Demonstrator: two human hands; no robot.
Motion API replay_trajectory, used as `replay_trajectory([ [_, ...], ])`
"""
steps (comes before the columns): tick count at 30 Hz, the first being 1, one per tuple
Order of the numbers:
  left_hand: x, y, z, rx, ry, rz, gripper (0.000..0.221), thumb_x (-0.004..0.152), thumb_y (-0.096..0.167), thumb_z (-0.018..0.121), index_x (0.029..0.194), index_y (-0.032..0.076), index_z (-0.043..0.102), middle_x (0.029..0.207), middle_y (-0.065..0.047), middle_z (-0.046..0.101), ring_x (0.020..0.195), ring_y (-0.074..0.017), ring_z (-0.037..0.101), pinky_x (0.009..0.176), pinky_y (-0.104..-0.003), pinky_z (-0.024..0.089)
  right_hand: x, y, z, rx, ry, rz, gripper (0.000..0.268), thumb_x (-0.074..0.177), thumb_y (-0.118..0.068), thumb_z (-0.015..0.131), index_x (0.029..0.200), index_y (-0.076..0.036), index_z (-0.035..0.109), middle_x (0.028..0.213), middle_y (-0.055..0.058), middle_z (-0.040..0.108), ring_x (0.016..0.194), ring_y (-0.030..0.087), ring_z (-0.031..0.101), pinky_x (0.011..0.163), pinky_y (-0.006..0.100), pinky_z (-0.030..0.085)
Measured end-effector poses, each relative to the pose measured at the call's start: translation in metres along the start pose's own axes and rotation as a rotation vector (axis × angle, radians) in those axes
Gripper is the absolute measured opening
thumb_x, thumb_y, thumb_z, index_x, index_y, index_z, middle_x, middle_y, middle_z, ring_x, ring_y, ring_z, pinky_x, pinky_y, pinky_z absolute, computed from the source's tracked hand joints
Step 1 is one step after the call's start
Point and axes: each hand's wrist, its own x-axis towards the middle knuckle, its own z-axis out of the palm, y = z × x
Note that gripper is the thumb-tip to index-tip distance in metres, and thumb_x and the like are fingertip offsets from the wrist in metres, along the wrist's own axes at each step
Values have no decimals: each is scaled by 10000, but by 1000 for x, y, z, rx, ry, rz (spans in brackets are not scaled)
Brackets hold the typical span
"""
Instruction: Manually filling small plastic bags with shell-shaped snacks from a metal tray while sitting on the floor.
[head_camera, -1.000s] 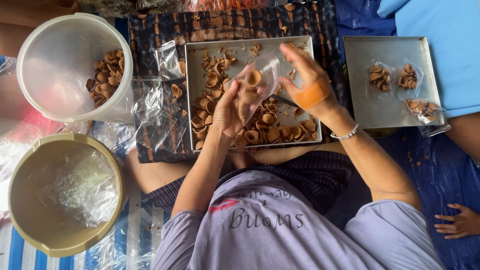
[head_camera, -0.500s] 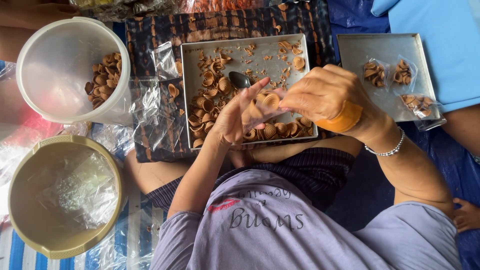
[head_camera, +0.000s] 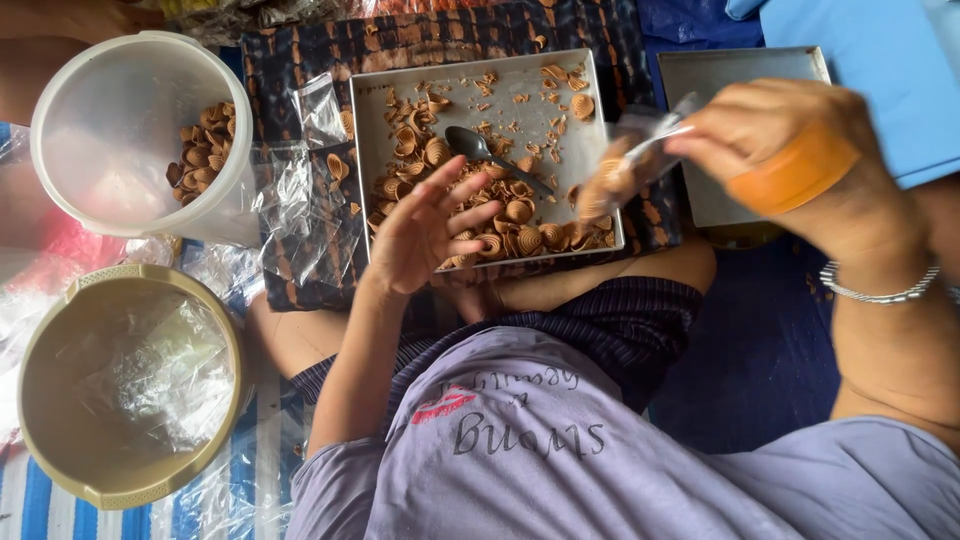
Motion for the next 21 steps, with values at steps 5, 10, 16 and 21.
replay_trajectory([
  [5, -41, 24, -23, -24, -26, 89, 551, 1064, 312, 511, 1553, 76, 422, 1500, -193, 527, 1246, -365, 616, 830, -387, 652, -83, 84, 30, -305, -150, 300, 126, 1183, -254, 731, 1121, -178, 809, 996, -66, 741, 786, 162, 667, 713, 292, 507],
  [10, -78, 41, -39, -28, 36, 246, 511, 1093, 289, 462, 1548, 57, 437, 1489, -207, 546, 1200, -328, 664, 706, -280, 665, -175, 195, 93, -374, -77, 398, 66, 1186, -207, 826, 1187, -148, 854, 982, 10, 753, 734, 164, 643, 721, 280, 521],
  [16, -102, 51, -48, -74, 168, 366, 517, 1078, 244, 456, 1558, 61, 402, 1474, -202, 549, 1141, -309, 694, 679, -299, 655, -239, 297, 168, -508, -107, 594, 98, 1147, -205, 830, 1085, -129, 832, 980, 40, 758, 735, 176, 680, 712, 297, 585],
  [21, -113, 56, -63, -100, 234, 403, 522, 1076, 251, 463, 1559, 62, 403, 1479, -199, 546, 1136, -305, 699, 685, -312, 635, -252, 306, 192, -646, -47, 564, 91, 1177, -304, 819, 1097, -265, 835, 984, -56, 730, 694, 133, 631, 688, 279, 536],
])
